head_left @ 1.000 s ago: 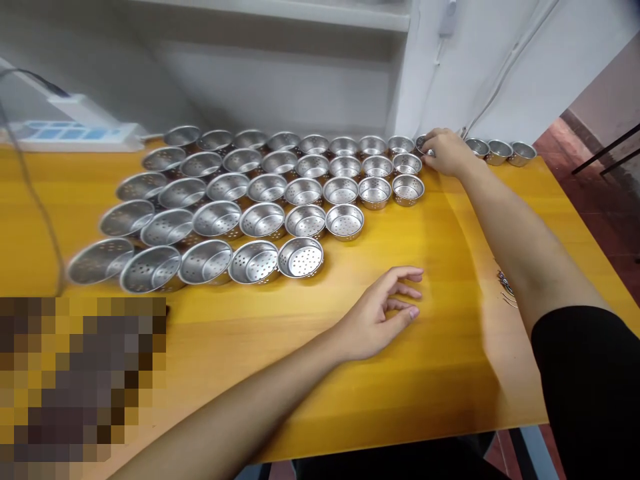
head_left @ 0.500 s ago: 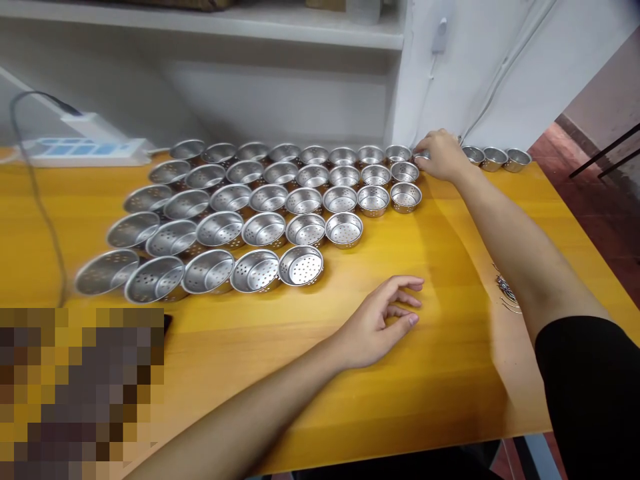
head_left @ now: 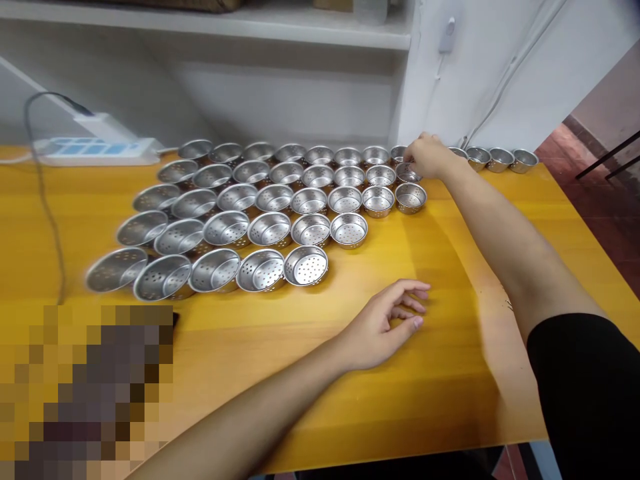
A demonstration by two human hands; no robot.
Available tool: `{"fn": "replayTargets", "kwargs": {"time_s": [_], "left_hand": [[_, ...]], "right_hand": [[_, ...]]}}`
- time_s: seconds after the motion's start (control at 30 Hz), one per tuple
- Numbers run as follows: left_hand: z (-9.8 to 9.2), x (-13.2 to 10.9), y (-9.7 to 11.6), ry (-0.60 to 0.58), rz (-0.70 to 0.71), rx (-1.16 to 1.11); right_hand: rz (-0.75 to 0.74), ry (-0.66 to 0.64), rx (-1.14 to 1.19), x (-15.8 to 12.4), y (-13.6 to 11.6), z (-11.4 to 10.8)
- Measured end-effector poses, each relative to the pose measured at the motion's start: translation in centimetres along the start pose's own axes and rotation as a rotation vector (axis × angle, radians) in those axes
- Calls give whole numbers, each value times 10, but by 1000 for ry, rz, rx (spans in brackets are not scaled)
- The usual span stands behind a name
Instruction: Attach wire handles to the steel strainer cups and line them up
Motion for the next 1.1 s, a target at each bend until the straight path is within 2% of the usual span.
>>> {"fn": "replayTargets", "kwargs": {"time_s": [0.27,0.5,0.67,0.77,0.87,0.97,1.1], "left_hand": [[0,1,1,0,16,7],[-1,2,-1,17,47,26],[-5,1,5,141,205,163],[-7,0,13,226,322,390],[-9,0,19,280,413,627],[-12,2,21,300,415,755],[-14,5,22,276,391,734]], "right_hand": [[-58,11,-11,-13,-9,-4],[-50,-43,-28,-48,-26,-27],[-20,-90,-37,-93,-40,-49],[-28,-105,-50,-127,-53,-62],[-25,-129,31,-166,-72,-76],[-80,-186,161,-208,-102,-88],[-184,-222,297,-255,-144,-100]]}}
Point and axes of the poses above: each hand's wrist, its own x-axis towards the middle knuckle, its own z-axis out of the palm, y = z × x, the point moved 6 cm from there along x, towards the middle knuckle, and after that the axes turned 11 degrees about y, right-handed, at the moved point
